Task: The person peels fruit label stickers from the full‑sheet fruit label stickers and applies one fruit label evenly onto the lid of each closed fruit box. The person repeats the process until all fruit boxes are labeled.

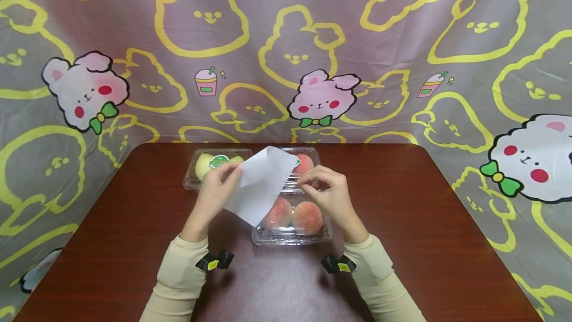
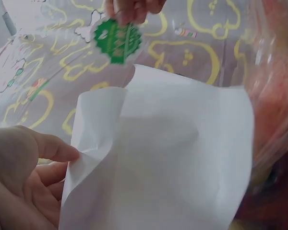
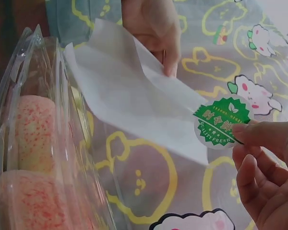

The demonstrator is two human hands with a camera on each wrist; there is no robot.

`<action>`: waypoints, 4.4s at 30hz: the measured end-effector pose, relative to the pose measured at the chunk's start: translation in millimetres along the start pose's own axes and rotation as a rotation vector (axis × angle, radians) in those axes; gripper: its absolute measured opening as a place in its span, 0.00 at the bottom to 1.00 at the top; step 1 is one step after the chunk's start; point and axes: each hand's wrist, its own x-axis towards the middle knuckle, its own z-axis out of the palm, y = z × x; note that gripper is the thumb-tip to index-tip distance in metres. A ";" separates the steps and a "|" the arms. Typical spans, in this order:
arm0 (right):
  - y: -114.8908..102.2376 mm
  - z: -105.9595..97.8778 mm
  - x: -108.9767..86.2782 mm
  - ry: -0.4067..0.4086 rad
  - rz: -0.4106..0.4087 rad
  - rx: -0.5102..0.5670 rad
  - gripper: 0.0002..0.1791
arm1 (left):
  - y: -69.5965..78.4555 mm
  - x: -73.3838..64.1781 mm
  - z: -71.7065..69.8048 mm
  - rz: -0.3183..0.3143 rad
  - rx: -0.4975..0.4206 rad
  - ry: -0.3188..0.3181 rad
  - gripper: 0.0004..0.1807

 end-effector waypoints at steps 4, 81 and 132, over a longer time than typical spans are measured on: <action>0.5 -2.1 0.7 0.018 0.052 -0.013 0.05 | -3.0 1.8 -11.9 0.027 0.072 0.050 0.13; 16.6 -12.4 4.6 -0.081 0.391 -0.155 0.05 | -51.0 12.7 -32.6 0.008 0.689 -0.303 0.12; 17.9 -11.8 0.7 -0.285 0.573 0.188 0.08 | -9.6 -10.5 54.4 0.121 -0.081 -0.266 0.07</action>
